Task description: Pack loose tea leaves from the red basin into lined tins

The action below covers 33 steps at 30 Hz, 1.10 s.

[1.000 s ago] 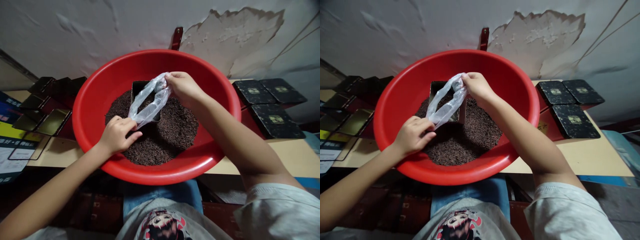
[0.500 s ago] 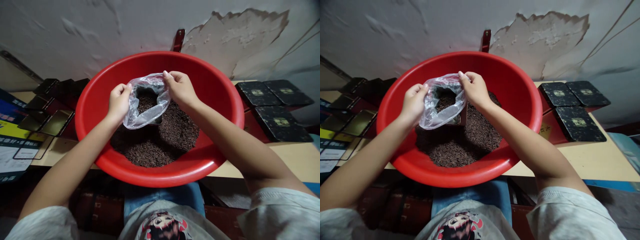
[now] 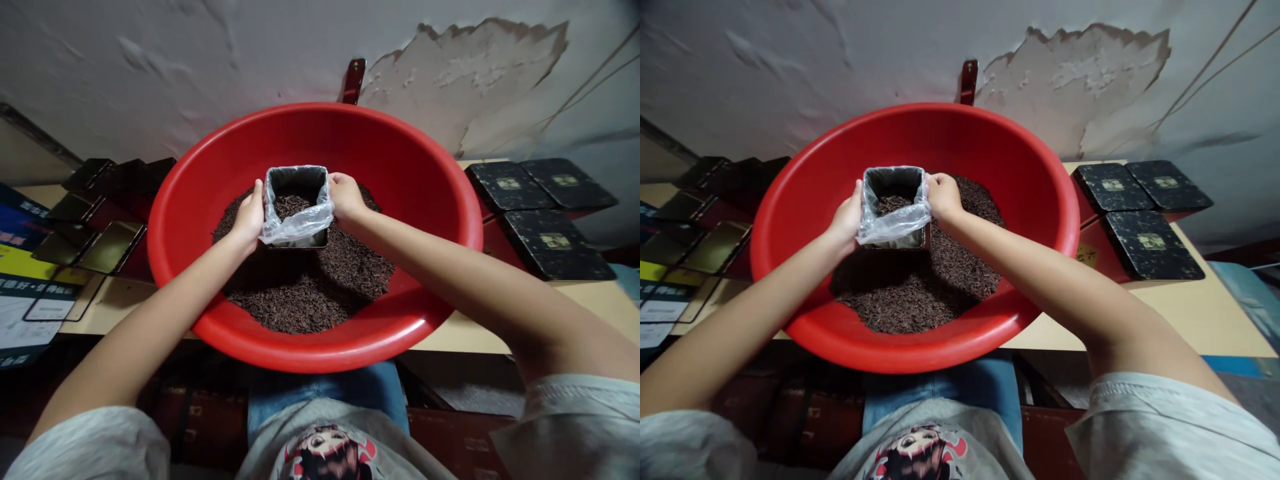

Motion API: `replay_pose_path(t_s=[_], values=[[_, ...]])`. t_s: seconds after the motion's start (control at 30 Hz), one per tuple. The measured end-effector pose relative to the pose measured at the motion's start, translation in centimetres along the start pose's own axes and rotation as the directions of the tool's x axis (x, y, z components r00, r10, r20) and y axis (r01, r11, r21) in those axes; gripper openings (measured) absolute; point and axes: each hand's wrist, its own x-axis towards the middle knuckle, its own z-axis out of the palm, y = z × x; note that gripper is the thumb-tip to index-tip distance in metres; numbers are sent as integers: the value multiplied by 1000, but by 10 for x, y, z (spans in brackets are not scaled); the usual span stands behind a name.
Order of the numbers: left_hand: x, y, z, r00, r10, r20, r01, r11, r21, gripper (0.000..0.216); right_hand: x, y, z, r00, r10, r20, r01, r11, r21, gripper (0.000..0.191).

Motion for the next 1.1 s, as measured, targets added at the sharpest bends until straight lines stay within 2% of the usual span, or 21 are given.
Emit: replay_pose_path(t_s=[0.07,0.13,0.2,0.27,0.33,0.4,0.5,0.57,0.67,0.83,1.0,1.03,1.1], values=[[-23,4,-2,998,-46,36,46,999,3,25,-6,2,-2,999,44,-13,-44,999,-13,36],[-46,8,-5,986,-162,31,161,987,16,23,-15,0,-9,982,175,74,-176,984,0,37],[-66,10,-9,969,-247,-6,247,969,7,23,-28,-5,-19,923,308,229,-322,946,25,36],[-78,8,-13,962,-272,-37,271,962,-24,22,-42,-11,-29,844,392,365,-431,902,30,37],[-84,4,-15,967,-253,-23,252,967,-49,20,-55,-15,-37,796,434,421,-491,870,32,37],[-87,-2,-18,978,-207,20,208,976,-61,16,-65,-18,-42,803,433,410,-502,862,72,28],[-91,-9,-24,982,-146,116,155,985,-69,10,-75,-20,-48,845,377,380,-452,883,128,14],[-93,-11,-30,974,-150,171,163,985,-64,13,-79,-18,-53,836,353,421,-433,895,109,14],[-98,-10,-39,951,-199,238,219,974,-58,20,-83,-15,-60,779,354,518,-439,897,47,16],[-108,-9,-43,921,-280,271,313,946,-88,25,-93,-10,-66,712,445,543,-511,859,-33,20],[-110,-16,-42,927,-327,182,347,933,-92,19,-110,0,-61,517,648,559,-662,717,-218,21],[-109,-16,-40,928,-340,154,357,928,-102,19,-113,2,-59,504,657,561,-682,701,-208,24],[-108,-14,-35,933,-346,96,357,924,-136,19,-117,4,-55,533,643,550,-712,692,-119,27]])
